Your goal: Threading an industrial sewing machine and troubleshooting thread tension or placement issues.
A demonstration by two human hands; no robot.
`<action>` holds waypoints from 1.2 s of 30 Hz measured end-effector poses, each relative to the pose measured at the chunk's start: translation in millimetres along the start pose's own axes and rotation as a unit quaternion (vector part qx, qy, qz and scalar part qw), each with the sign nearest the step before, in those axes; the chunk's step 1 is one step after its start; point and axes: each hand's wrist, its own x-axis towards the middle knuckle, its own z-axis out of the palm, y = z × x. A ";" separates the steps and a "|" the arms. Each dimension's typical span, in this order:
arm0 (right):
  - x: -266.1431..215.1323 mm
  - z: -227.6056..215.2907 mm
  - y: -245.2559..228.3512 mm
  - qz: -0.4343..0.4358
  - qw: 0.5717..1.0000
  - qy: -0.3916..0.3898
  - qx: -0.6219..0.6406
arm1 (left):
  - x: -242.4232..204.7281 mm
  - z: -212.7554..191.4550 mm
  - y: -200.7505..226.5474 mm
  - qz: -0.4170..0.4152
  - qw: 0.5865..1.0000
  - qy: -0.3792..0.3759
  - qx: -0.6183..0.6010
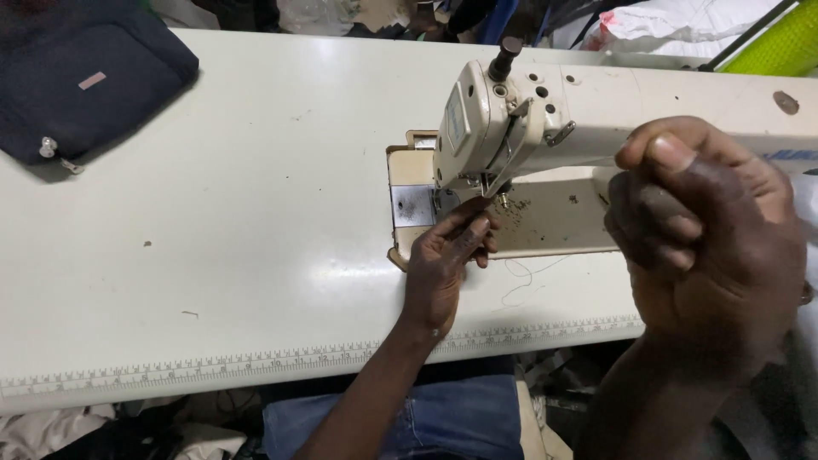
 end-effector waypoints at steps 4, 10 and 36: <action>-18.3 -23.8 9.9 -0.014 0.995 0.013 -0.097 | -13.9 4.5 43.1 0.007 0.976 0.068 0.208; -53.5 -44.0 7.2 0.032 0.987 0.044 -0.152 | -39.3 42.7 92.6 0.252 0.871 -0.035 0.421; -98.2 -79.3 38.4 0.158 0.943 -0.039 -0.291 | -55.3 77.3 92.3 0.277 0.657 -0.287 0.639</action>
